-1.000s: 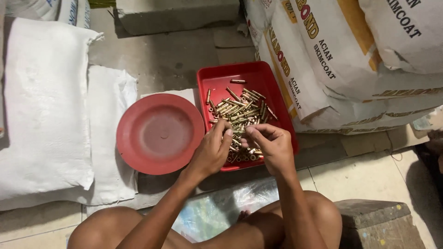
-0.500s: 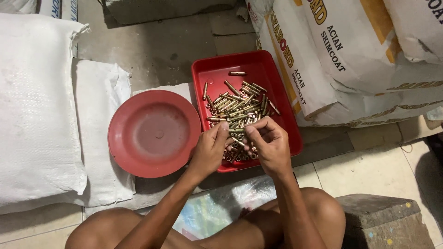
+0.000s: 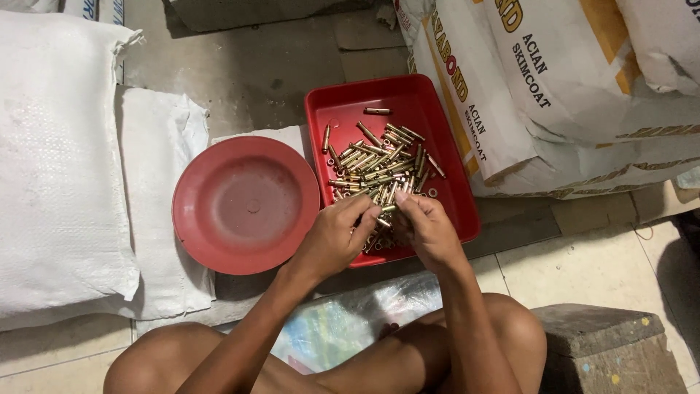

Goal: Assembling nuts and washers onto metal bolts and placing the finished pieces into a separate dish.

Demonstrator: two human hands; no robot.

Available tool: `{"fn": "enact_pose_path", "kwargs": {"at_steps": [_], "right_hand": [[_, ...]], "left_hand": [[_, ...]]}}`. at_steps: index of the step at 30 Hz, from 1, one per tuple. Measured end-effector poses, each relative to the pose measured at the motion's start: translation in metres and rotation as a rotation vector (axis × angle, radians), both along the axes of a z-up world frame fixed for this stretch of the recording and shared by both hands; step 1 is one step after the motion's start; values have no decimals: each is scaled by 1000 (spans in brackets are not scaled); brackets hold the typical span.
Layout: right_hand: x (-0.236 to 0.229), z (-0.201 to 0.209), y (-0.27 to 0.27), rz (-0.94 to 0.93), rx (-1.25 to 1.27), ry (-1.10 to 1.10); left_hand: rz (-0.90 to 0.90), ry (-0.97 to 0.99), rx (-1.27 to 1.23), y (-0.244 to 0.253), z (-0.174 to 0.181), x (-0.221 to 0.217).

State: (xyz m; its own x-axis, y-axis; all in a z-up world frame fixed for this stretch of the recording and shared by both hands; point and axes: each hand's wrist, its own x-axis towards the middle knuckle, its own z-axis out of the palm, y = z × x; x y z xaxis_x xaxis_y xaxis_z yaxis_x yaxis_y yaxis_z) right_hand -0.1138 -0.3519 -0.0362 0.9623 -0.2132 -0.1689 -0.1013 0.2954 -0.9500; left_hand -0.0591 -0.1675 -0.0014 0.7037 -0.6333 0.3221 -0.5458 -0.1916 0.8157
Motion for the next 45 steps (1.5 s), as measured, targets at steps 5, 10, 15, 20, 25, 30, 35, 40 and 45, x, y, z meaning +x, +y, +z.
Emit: {"fn": "enact_pose_path", "kwargs": {"at_steps": [5,10,15,20,25,30,35,40,45], "right_hand": [[-4,1,-8,91,-24,-83],[-6,9,-13,182,-190,-136],[-5,19,-16,191,-329,-200],[-2,6,-16,133,-346,-161],[-4,17,-14,62,-343,-200],[-3,8,-15,63,-368,-123],[-2,28,-10,31,-293,-197],[-2,9,-15,11,-360,-127],[-1,15,-17,-48,-283,-168]], "left_hand": [[-29,248,-83,-1,-5,-1],[-4,536,-232,-7,-35,0],[68,605,-272,0,-16,7],[89,398,-91,3,-2,5],[69,271,-32,4,9,6],[67,176,-42,5,11,6],[85,151,-86,6,4,8],[74,162,-116,4,-1,9],[68,218,-170,3,12,6]]}}
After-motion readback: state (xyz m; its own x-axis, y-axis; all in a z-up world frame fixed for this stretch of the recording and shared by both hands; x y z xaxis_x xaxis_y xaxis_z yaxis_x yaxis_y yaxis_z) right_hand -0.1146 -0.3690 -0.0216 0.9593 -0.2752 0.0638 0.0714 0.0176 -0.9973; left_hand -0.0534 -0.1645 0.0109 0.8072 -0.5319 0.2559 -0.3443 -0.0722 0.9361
